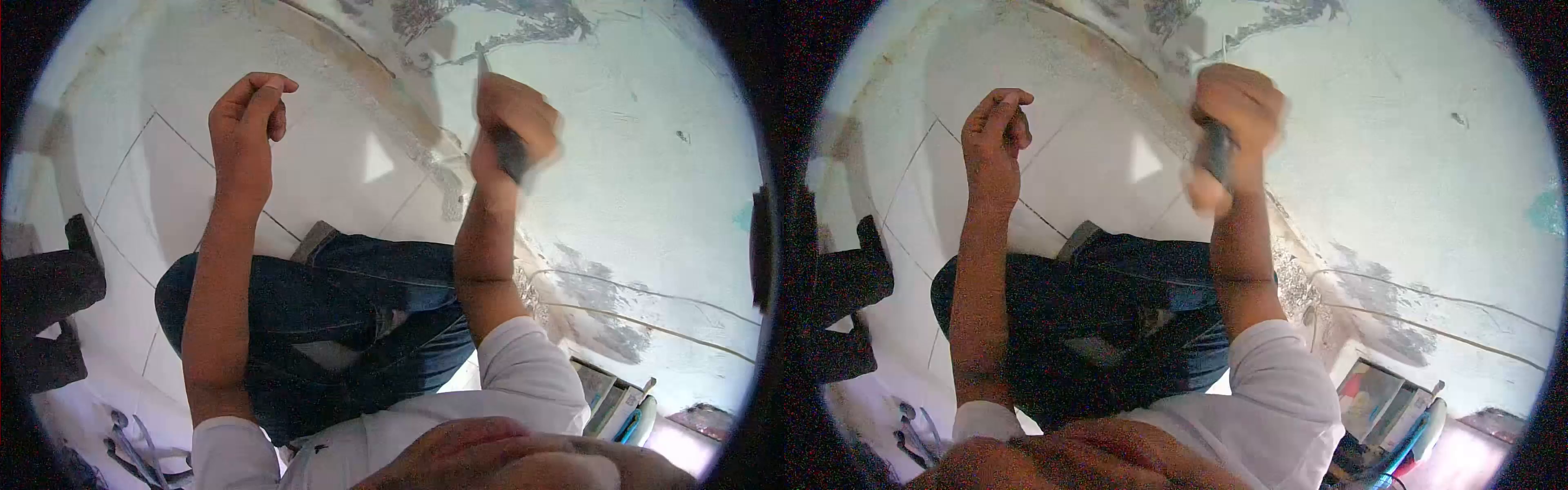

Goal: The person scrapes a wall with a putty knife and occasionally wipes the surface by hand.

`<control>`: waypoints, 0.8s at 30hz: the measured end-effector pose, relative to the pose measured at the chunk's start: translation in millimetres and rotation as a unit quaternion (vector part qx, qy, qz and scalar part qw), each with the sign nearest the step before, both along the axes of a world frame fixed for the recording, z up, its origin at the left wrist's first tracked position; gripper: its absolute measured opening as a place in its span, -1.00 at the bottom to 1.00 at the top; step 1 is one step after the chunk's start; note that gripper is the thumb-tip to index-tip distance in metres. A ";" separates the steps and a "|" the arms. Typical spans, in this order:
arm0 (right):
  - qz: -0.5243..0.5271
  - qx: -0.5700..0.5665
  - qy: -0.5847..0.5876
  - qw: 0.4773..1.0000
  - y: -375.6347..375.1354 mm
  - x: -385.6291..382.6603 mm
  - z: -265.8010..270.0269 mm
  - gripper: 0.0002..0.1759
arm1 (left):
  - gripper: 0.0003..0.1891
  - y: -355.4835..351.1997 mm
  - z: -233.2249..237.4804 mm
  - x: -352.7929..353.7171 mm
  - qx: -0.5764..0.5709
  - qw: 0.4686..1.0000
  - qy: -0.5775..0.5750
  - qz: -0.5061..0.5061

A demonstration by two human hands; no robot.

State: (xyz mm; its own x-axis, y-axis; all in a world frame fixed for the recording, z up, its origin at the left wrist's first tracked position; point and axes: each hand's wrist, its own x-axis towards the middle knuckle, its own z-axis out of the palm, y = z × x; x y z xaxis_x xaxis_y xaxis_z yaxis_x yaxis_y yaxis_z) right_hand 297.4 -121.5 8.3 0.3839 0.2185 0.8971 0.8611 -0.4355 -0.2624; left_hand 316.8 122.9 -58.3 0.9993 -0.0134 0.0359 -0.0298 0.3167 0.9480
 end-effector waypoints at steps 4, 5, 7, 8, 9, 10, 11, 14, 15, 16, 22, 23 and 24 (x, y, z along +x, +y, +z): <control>-0.033 -0.130 0.052 0.990 -11.3 18.4 2.4 -0.61 | -0.80 5.8 -5.7 1.9 -0.033 0.999 -0.002 -0.003; -0.064 -0.156 0.034 0.985 -9.3 14.7 -1.9 -0.57 | -0.80 1.0 -4.6 0.5 -0.037 0.999 -0.004 -0.006; -0.019 0.015 -0.025 0.999 1.4 2.0 1.5 -0.52 | -0.80 1.1 -4.6 -0.1 -0.027 0.999 0.029 0.014; -0.013 0.030 -0.031 0.999 6.5 0.8 3.8 -0.50 | -0.80 3.9 -6.1 1.1 -0.027 0.999 0.022 0.022; -0.012 0.044 -0.033 0.998 5.8 -3.7 4.9 -0.47 | -0.80 7.2 -8.5 0.5 -0.025 0.999 0.029 0.023; -0.019 -0.012 0.007 1.000 -16.0 12.9 -12.7 -0.43 | -0.79 8.1 -9.6 1.5 -0.032 0.999 0.018 0.019; -0.025 -0.071 0.041 0.996 -39.5 31.7 -28.8 -0.39 | -0.79 4.5 -9.1 2.5 -0.042 0.999 0.002 0.016; -0.042 -0.019 0.014 0.999 -4.2 25.2 -15.2 -0.30 | -0.80 3.9 -6.9 0.7 -0.040 0.999 0.007 0.003; -0.029 0.035 0.002 0.999 12.8 10.3 -6.3 -0.30 | -0.80 8.8 -7.7 -2.3 -0.038 0.999 0.017 0.010; -0.031 0.089 -0.007 0.996 17.7 -5.5 -2.9 -0.29 | -0.80 9.0 -4.8 -6.1 -0.019 0.999 0.020 0.023; 0.004 -0.011 -0.059 0.998 16.9 3.3 0.6 -0.41 | -0.80 5.1 -1.4 -6.3 -0.020 1.000 0.009 0.020; -0.021 0.011 -0.088 0.996 11.5 13.6 -8.9 -0.42 | -0.80 5.7 -3.5 -8.2 -0.019 1.000 0.015 0.017; -0.035 -0.016 -0.006 0.999 -9.1 26.9 -30.9 -0.44 | -0.80 4.9 -4.8 -6.1 -0.024 1.000 0.013 0.011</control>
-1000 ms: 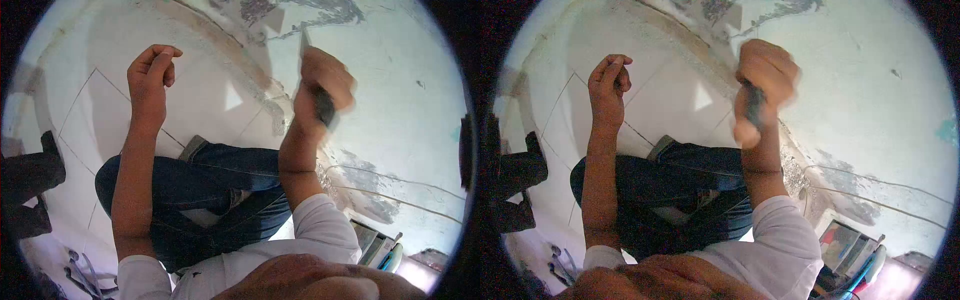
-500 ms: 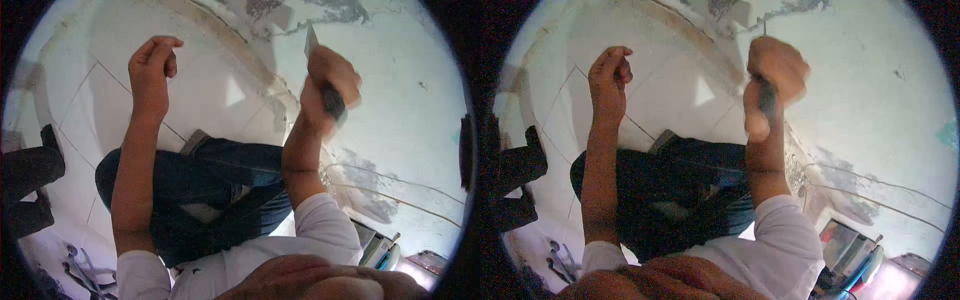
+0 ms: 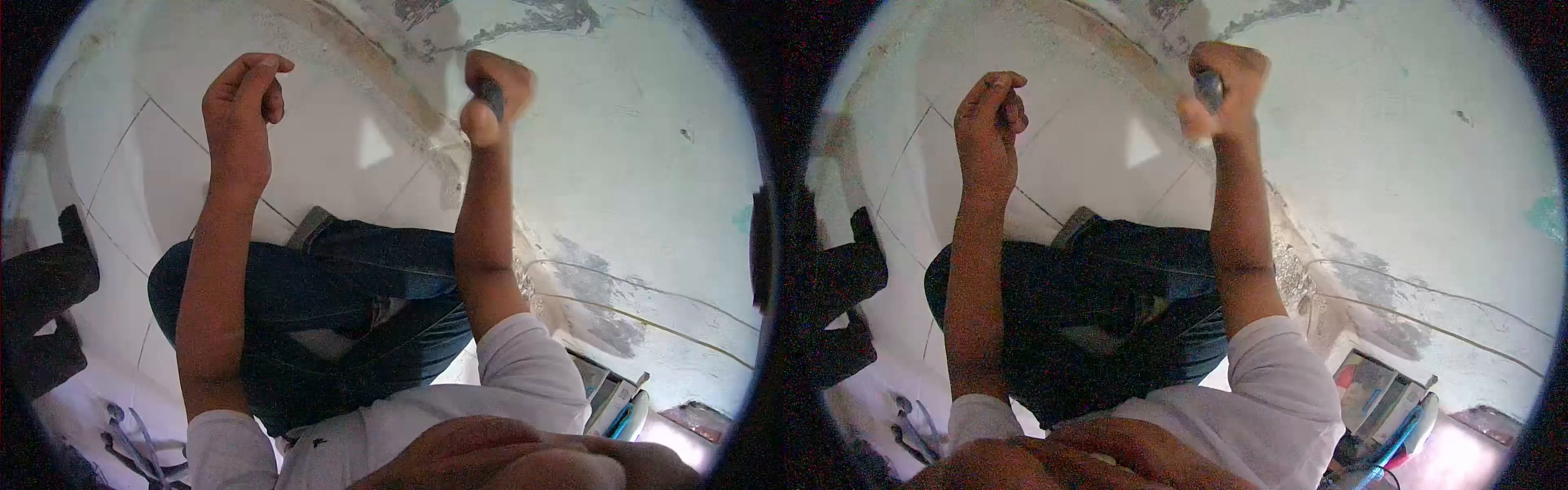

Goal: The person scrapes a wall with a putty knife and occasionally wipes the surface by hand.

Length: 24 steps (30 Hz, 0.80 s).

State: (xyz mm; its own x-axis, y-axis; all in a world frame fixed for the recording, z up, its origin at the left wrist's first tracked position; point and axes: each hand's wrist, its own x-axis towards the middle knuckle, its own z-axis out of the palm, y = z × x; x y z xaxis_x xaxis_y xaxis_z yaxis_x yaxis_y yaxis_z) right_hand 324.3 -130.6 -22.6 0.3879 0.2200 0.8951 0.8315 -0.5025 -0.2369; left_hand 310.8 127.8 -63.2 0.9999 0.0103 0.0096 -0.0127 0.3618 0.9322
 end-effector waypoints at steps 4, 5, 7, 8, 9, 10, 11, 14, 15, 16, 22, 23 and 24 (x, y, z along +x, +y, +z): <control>0.005 -0.034 0.013 0.999 17.7 -6.3 18.8 -0.46 | -0.79 -2.4 1.0 9.6 0.016 0.999 -0.041 0.029; -0.020 -0.005 -0.022 1.000 20.3 -7.7 14.0 -0.43 | -0.78 -1.1 -0.4 2.7 0.016 0.999 -0.046 0.023; -0.060 0.014 -0.068 0.996 16.1 -13.9 15.2 -0.36 | -0.79 -2.7 -3.3 5.3 -0.004 0.999 -0.032 0.006; -0.019 -0.049 -0.012 0.999 15.0 -15.2 18.6 -0.54 | -0.79 -5.9 -5.3 4.1 -0.014 1.000 -0.015 0.010; 0.025 -0.107 0.044 0.993 16.6 -15.2 20.8 -0.59 | -0.79 -5.4 -4.9 3.9 -0.018 1.000 0.001 0.016; 0.052 -0.037 0.008 0.998 23.6 -22.9 27.8 -0.59 | -0.79 -4.8 1.9 2.0 -0.019 1.000 0.013 0.007; 0.082 0.033 -0.025 0.996 31.5 -29.4 33.2 -0.60 | -0.79 -0.1 1.9 2.4 -0.019 1.000 0.015 0.012; -0.048 -0.020 0.069 0.996 -10.0 3.1 -3.6 -0.44 | -0.80 -6.1 1.6 -1.3 -0.007 1.000 -0.014 0.005; -0.035 0.001 0.142 0.989 -24.8 11.8 -21.1 -0.26 | -0.80 -8.8 0.3 -4.1 0.003 1.000 -0.010 0.004; -0.032 -0.054 0.088 0.994 -12.7 2.7 -4.5 -0.28 | -0.80 -6.4 -0.6 -0.7 0.017 1.000 -0.012 0.007; 0.045 -0.049 0.031 0.997 4.0 5.4 -16.0 -0.20 | -0.79 -4.6 0.7 1.3 -0.004 1.000 -0.018 0.012; 0.058 -0.067 0.035 0.995 24.7 -1.2 -1.8 -0.09 | -0.79 -4.2 -0.9 2.8 -0.003 1.000 -0.008 0.014; 0.048 -0.006 0.020 0.999 37.5 -14.0 11.4 -0.07 | -0.78 -4.9 -1.5 1.3 0.005 1.000 -0.019 0.018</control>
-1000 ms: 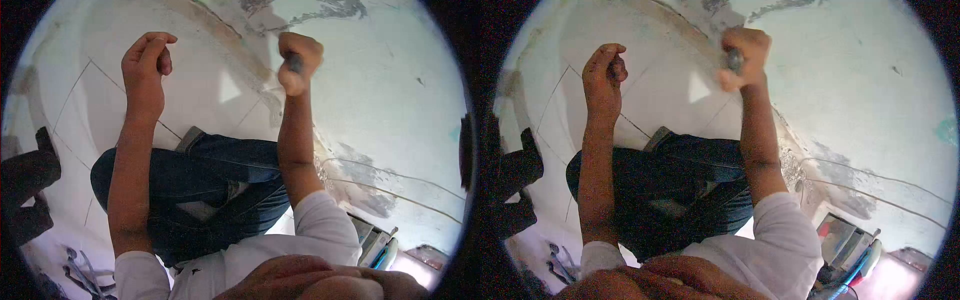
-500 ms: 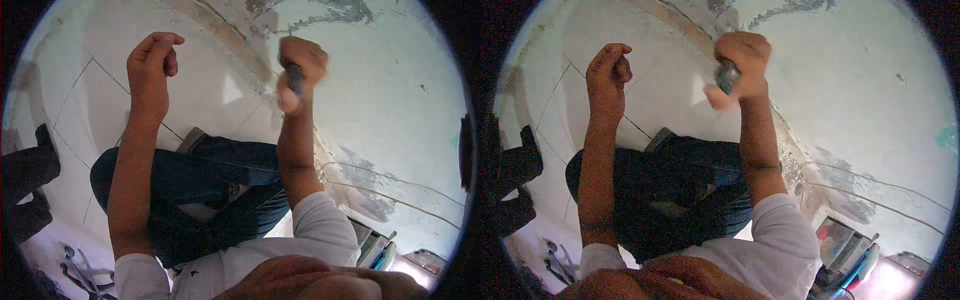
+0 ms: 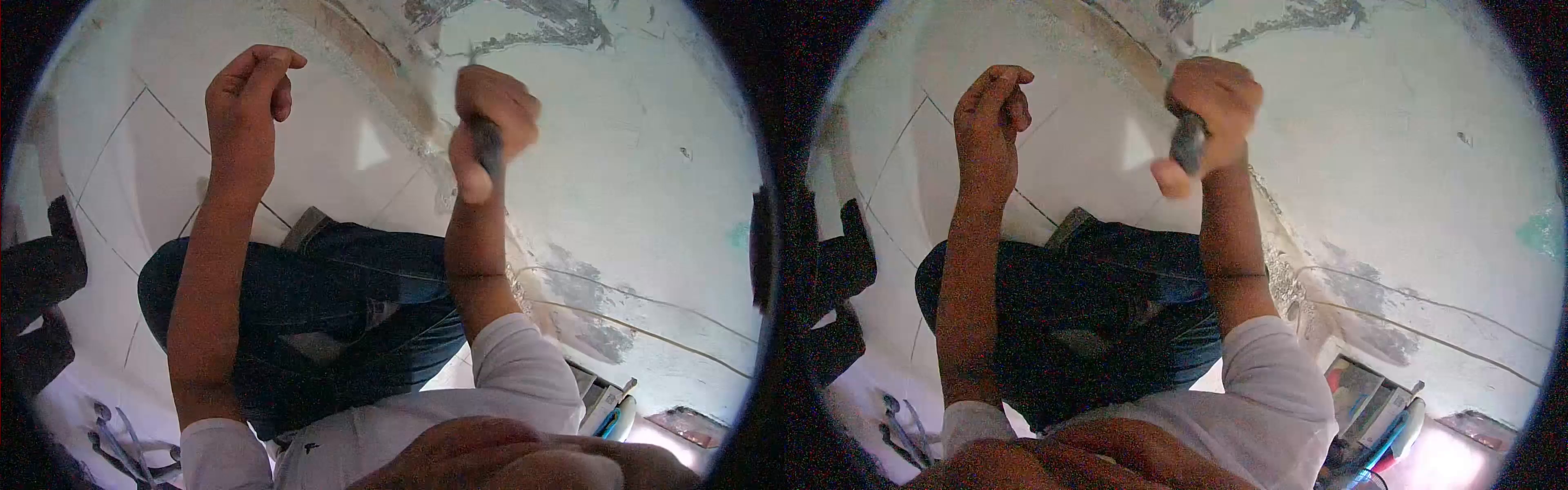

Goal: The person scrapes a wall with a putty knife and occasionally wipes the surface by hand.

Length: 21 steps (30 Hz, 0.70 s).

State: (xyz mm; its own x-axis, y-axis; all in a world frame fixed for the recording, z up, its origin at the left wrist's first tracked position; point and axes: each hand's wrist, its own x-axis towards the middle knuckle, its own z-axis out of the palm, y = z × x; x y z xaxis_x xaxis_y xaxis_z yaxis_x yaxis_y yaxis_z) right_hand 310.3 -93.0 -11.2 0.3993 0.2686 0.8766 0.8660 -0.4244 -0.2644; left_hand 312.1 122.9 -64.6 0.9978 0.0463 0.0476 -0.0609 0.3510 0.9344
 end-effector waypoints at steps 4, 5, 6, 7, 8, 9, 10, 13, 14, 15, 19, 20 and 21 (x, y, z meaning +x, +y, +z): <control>-0.054 -0.066 -0.011 0.996 -13.1 18.8 -2.9 -0.21 | -0.77 1.7 8.1 -2.9 0.010 1.000 -0.015 -0.004; -0.083 -0.112 -0.005 0.990 -8.3 9.0 -4.4 -0.23 | -0.78 -0.9 4.8 -3.9 0.006 1.000 -0.005 -0.007; -0.027 -0.040 -0.024 0.999 -7.8 5.8 0.8 -0.27 | -0.78 -0.9 2.5 -0.9 0.007 1.000 0.003 -0.009; 0.029 0.033 -0.034 0.998 -0.5 -3.0 7.9 -0.31 | -0.78 2.4 2.5 0.0 0.010 1.000 0.005 -0.006; -0.148 0.031 0.038 0.988 16.3 -30.5 21.1 -0.29 | -0.78 4.7 3.6 0.3 0.016 1.000 -0.002 -0.008; -0.041 0.019 -0.055 0.997 -6.7 -5.6 7.5 -0.29 | -0.79 6.1 4.2 -0.7 0.022 1.000 -0.007 -0.015; -0.054 -0.023 0.004 0.998 -22.6 10.9 -8.5 -0.27 | -0.79 5.0 3.3 -1.8 0.021 1.000 -0.007 -0.019; -0.074 -0.032 0.039 0.996 -16.4 2.6 -2.9 -0.21 | -0.80 -1.6 4.7 4.4 0.021 1.000 0.004 -0.001; -0.066 -0.031 0.039 0.997 -10.3 10.2 0.5 -0.21 | -0.80 -2.0 7.5 3.9 0.007 1.000 -0.005 0.004; -0.058 -0.007 -0.018 0.998 -6.9 8.6 0.4 -0.22 | -0.80 -1.1 7.7 -2.3 -0.005 1.000 -0.003 0.002; -0.110 -0.076 0.121 0.984 -39.4 21.7 -33.7 -0.22 | -0.81 -0.9 7.4 -1.0 -0.023 0.999 0.022 -0.028; -0.099 -0.095 0.047 0.989 -26.9 9.8 -17.3 -0.24 | -0.81 -2.2 10.2 0.5 -0.019 0.999 0.019 -0.018; -0.025 0.029 0.033 0.999 1.6 -6.3 4.2 -0.26 | -0.81 0.4 9.8 -2.0 -0.016 1.000 0.025 -0.003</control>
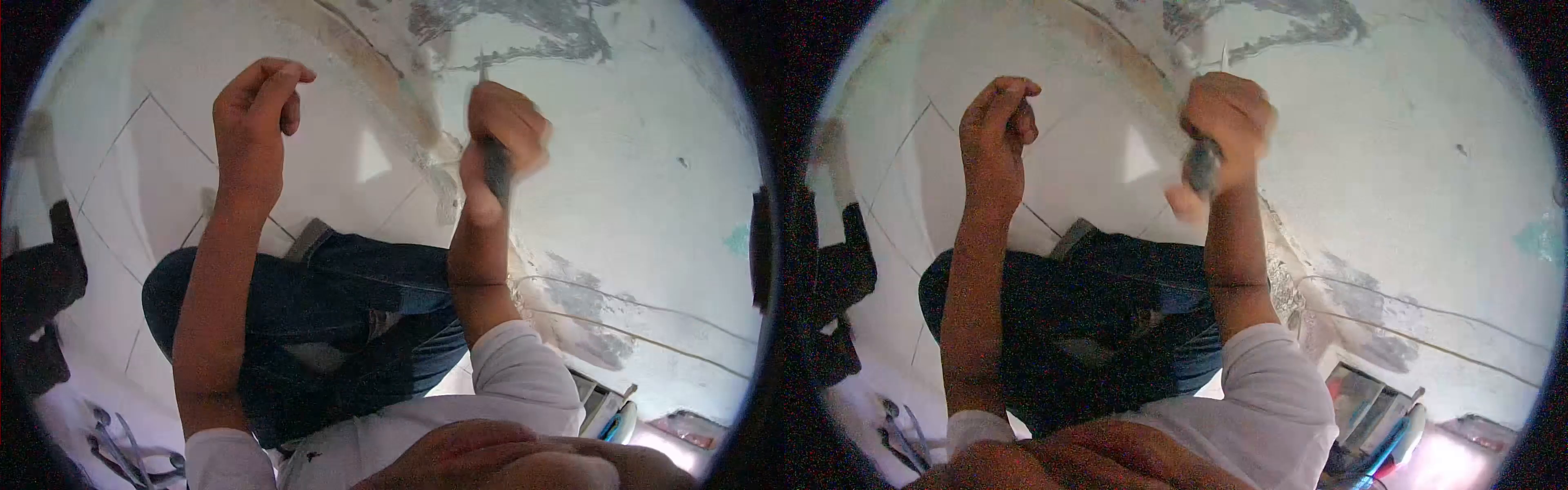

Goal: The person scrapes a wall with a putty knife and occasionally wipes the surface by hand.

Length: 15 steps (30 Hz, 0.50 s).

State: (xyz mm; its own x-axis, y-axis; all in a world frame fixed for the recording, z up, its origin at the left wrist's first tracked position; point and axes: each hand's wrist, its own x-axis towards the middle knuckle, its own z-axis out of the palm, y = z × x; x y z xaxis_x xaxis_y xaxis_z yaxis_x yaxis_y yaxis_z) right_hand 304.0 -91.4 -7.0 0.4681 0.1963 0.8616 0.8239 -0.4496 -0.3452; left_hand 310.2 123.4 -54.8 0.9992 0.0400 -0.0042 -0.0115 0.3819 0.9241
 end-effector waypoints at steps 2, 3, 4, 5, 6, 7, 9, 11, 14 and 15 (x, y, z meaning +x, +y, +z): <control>0.018 -0.010 -0.002 1.000 -8.2 0.3 -4.3 -0.32 | -0.81 3.1 -6.4 -5.1 0.012 0.999 -0.035 -0.008; 0.010 -0.106 -0.005 0.994 -19.7 15.4 -14.7 -0.38 | -0.81 3.6 -7.0 -0.2 0.001 0.999 -0.031 -0.010; 0.000 -0.201 -0.004 0.980 -14.1 21.3 -11.5 -0.44 | -0.80 3.4 -5.9 1.0 -0.011 1.000 -0.025 -0.013; 0.010 -0.206 -0.012 0.978 -8.3 16.1 -10.8 -0.48 | -0.80 2.2 -4.5 -1.7 -0.016 1.000 -0.013 -0.012; 0.007 -0.204 -0.015 0.979 -7.6 9.2 -5.2 -0.48 | -0.80 -0.1 -1.4 -0.4 -0.013 1.000 -0.017 -0.014; 0.029 -0.098 -0.034 0.994 4.6 -1.8 -0.5 -0.46 | -0.80 5.4 -2.8 -3.4 -0.005 1.000 -0.015 -0.008; -0.040 -0.053 -0.026 0.997 -7.4 0.4 -3.5 -0.39 | -0.80 6.1 -5.1 -6.1 0.004 1.000 -0.007 -0.001; -0.060 -0.160 -0.005 0.985 -40.1 26.5 -31.2 -0.40 | -0.81 3.9 -8.5 -2.2 -0.009 1.000 -0.006 -0.017; 0.004 -0.031 -0.039 0.999 3.1 1.8 -0.4 -0.36 | -0.81 4.7 -2.0 -4.2 0.010 1.000 0.001 -0.021; 0.017 -0.053 -0.050 0.997 -1.3 4.8 -3.1 -0.38 | -0.81 6.1 -5.3 -9.7 0.013 1.000 0.015 -0.023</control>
State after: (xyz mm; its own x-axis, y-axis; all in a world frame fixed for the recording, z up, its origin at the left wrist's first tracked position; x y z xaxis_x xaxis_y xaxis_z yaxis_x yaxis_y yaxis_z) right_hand 308.8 -92.7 -10.1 0.3725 0.3032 0.8771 0.8668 -0.4512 -0.2121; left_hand 300.4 129.5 -60.1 0.9994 -0.0060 -0.0329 0.0329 0.3572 0.9334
